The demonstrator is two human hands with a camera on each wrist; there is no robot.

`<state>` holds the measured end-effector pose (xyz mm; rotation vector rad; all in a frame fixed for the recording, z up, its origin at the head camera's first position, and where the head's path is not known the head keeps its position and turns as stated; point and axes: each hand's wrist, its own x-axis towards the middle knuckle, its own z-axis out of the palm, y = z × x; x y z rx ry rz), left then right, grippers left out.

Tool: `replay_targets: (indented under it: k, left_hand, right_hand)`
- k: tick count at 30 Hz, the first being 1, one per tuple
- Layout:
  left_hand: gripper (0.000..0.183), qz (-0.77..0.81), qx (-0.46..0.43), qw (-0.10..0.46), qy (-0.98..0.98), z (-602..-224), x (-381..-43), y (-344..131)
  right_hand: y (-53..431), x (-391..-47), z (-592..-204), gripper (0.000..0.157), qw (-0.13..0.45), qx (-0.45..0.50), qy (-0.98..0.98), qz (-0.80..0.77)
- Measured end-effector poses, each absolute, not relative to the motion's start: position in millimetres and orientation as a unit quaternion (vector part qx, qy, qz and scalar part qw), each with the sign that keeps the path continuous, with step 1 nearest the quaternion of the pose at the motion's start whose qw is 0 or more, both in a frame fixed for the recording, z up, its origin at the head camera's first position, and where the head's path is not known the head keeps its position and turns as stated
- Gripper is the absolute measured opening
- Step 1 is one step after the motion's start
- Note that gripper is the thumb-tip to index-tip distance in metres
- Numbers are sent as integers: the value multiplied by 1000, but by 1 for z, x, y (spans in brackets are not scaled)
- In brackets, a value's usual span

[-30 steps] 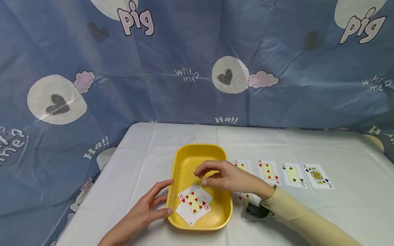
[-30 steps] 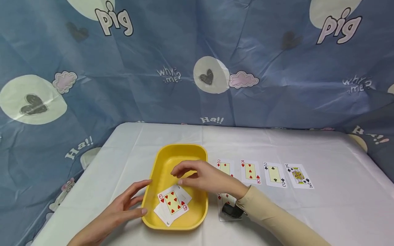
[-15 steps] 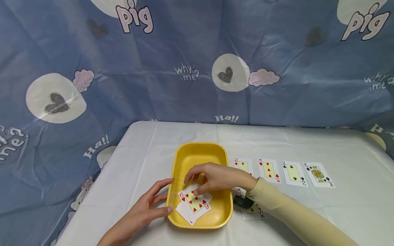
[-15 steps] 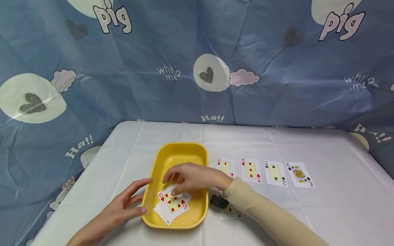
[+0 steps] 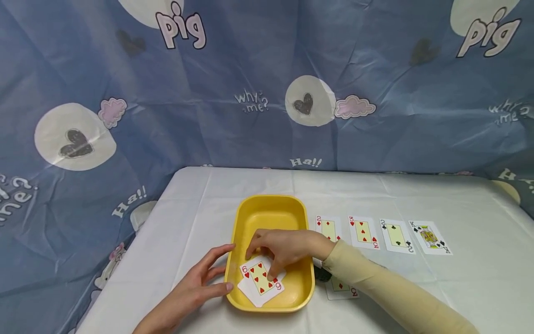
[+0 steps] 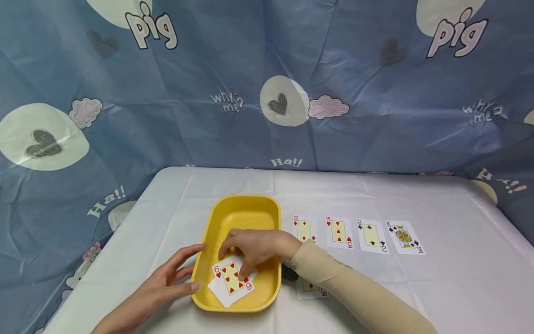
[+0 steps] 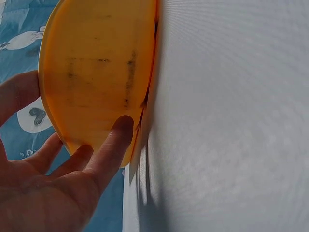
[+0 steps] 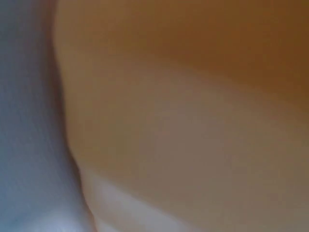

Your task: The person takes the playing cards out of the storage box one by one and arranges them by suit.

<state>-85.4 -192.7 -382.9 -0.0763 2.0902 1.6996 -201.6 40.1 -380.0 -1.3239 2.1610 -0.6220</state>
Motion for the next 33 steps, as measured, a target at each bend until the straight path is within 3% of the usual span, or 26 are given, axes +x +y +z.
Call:
replay_targets:
  k: [7,18,33]
  left_hand:
    - [69,616,-19,218,757,-385,-85,-195]
    - [68,612,-19,214,761,-383,-85,-193]
    - [69,606,-21,213,766,-383,-86,-193]
  right_hand:
    - [39,-198,-380,52,246,-514,795,-207]
    - [41,-198,-380,49,168,-479,823,-257]
    - [47,-196,-378,49,-11,-412,808,-422]
